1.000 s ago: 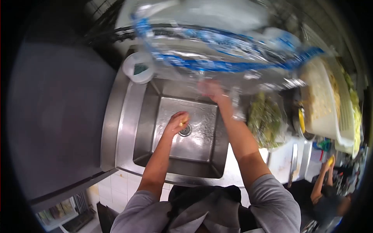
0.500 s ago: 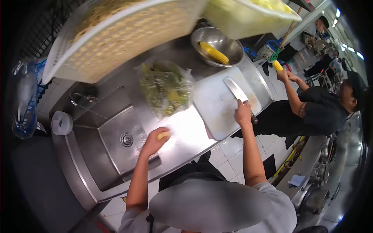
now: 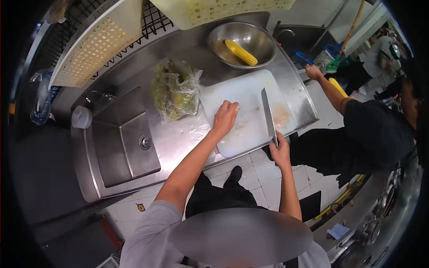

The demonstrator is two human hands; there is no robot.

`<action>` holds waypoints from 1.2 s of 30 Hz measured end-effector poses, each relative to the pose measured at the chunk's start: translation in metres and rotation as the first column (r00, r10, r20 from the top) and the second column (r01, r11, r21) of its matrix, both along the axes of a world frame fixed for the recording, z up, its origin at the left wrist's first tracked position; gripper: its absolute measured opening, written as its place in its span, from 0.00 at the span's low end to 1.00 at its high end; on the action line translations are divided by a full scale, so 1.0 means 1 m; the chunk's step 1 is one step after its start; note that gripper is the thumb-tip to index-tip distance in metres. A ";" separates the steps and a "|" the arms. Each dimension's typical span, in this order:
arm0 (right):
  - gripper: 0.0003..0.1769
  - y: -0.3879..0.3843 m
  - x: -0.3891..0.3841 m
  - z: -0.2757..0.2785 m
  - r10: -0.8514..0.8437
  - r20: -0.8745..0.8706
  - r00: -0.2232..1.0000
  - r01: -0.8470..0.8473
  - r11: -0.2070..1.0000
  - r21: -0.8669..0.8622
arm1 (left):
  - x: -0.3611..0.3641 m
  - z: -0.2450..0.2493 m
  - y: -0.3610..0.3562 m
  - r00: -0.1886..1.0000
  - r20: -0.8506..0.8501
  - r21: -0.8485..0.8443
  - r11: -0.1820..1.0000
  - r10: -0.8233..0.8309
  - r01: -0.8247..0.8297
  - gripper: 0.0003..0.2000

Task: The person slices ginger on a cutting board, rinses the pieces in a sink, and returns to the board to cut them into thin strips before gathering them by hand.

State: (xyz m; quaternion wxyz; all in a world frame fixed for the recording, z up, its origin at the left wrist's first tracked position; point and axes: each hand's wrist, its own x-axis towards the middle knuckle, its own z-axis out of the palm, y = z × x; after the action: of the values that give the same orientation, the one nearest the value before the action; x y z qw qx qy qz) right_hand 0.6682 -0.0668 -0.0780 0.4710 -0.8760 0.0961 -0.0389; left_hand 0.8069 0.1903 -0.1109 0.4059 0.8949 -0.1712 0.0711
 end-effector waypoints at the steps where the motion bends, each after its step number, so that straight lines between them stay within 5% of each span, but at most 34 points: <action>1: 0.28 -0.002 -0.010 0.000 -0.023 -0.115 0.993 0.036 0.993 0.109 | 0.006 -0.004 -0.002 1.000 0.013 0.060 0.998 0.010 -0.011 0.17; 4: 0.26 -0.008 -0.039 0.008 0.041 -0.230 0.972 0.027 0.957 0.288 | 0.022 -0.018 0.006 0.994 0.004 0.091 0.990 0.109 -0.109 0.17; 6: 0.24 -0.003 -0.054 0.024 0.118 -0.294 0.949 0.010 0.917 0.398 | 0.035 -0.021 0.016 0.990 0.046 -0.067 0.989 0.135 -0.131 0.16; 12: 0.27 0.028 -0.055 0.030 0.504 -0.435 0.746 -0.364 0.856 0.367 | 0.069 0.008 0.032 0.978 0.093 -0.130 0.976 0.186 -0.173 0.16; 15: 0.26 -0.008 -0.035 0.003 0.382 -0.450 0.807 -0.256 0.913 0.317 | 0.068 0.012 0.038 0.987 0.054 -0.117 0.982 0.153 -0.146 0.16; 16: 0.27 -0.027 -0.030 -0.013 0.322 -0.321 0.891 -0.263 0.941 0.214 | 0.067 0.011 0.041 0.987 0.045 -0.117 0.982 0.153 -0.147 0.16; 18: 0.26 -0.058 -0.016 -0.006 0.146 -0.443 0.885 -0.028 0.965 0.261 | 0.065 0.007 0.045 0.988 0.044 -0.120 0.983 0.145 -0.139 0.15; 20: 0.26 -0.077 -0.009 -0.004 0.091 -0.335 0.938 -0.051 0.991 0.125 | 0.064 -0.002 0.052 0.985 0.068 -0.135 0.980 0.156 -0.146 0.15; 22: 0.25 -0.063 -0.001 -0.004 0.170 0.008 0.985 -0.170 0.983 -0.066 | 0.060 0.001 0.057 0.985 0.020 -0.136 0.977 0.171 -0.167 0.16; 24: 0.26 -0.042 -0.006 0.024 0.133 -0.369 0.920 -0.136 0.991 0.019 | 0.060 0.001 0.058 0.985 0.008 -0.136 0.976 0.170 -0.167 0.16; 27: 0.27 0.018 -0.014 0.015 0.369 -0.283 0.885 -0.286 0.912 0.295 | 0.067 -0.004 0.055 0.987 0.051 -0.139 0.979 0.155 -0.147 0.16; 30: 0.29 0.018 0.005 -0.003 0.455 -0.440 0.774 -0.251 0.858 0.447 | 0.069 -0.006 0.044 0.987 0.042 -0.126 0.981 0.157 -0.150 0.16; 33: 0.29 -0.040 0.018 -0.026 0.199 -0.409 0.891 -0.061 0.943 0.326 | 0.068 -0.005 0.037 0.988 -0.029 -0.090 0.984 0.151 -0.153 0.16; 36: 0.24 -0.070 0.022 0.015 0.006 -0.304 0.953 0.052 0.982 0.183 | 0.066 -0.014 0.032 0.990 -0.050 -0.086 0.987 0.134 -0.138 0.16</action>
State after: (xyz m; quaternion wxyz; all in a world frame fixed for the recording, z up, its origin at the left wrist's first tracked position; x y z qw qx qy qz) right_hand 0.6901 -0.1372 -0.0627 0.5310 -0.8218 0.1809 0.0996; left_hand 0.8726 0.2222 -0.1249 0.4434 0.8868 -0.0973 0.0866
